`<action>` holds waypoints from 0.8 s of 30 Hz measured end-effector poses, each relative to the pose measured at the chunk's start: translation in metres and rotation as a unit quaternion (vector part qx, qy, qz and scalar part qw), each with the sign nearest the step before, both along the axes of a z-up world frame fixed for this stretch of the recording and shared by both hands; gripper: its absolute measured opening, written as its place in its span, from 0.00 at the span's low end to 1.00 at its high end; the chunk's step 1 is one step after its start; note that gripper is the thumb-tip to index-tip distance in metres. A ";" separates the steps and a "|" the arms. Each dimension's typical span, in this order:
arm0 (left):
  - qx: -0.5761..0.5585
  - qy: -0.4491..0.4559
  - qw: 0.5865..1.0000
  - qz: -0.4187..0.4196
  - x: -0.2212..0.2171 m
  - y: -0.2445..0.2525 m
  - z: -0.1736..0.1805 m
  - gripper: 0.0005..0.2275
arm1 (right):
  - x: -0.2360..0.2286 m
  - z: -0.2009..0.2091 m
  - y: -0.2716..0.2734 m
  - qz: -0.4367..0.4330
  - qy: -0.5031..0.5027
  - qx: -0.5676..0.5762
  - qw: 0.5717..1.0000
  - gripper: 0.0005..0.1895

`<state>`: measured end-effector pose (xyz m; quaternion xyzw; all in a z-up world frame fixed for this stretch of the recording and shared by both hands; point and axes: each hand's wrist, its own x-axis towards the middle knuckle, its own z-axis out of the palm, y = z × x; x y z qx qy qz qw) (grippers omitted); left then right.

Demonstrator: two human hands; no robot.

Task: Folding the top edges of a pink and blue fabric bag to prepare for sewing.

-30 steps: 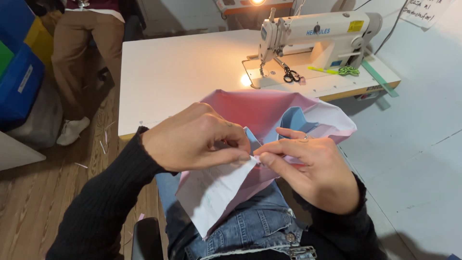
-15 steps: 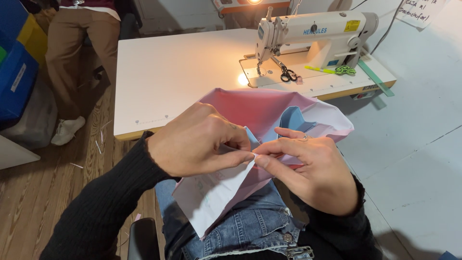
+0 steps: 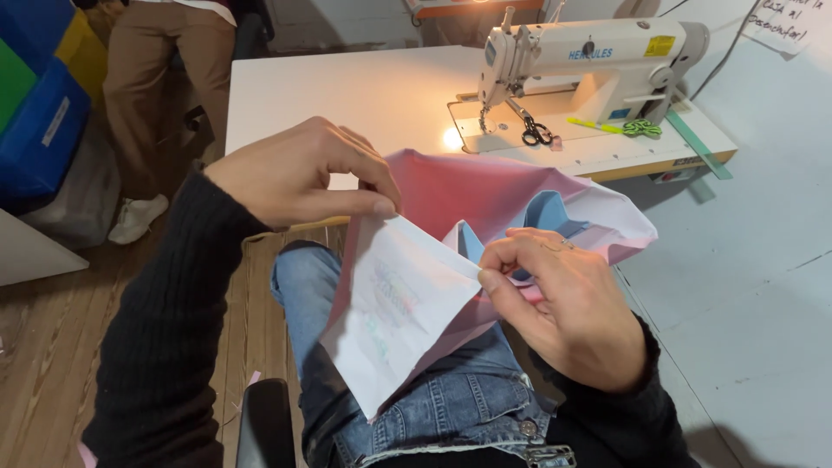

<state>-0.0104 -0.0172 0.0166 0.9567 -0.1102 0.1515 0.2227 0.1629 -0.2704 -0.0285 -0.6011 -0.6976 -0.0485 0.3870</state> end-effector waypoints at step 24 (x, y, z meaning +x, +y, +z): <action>0.032 -0.032 0.999 0.023 0.005 -0.027 -0.036 0.11 | -0.005 -0.016 0.049 0.050 -0.022 -0.017 0.998 0.07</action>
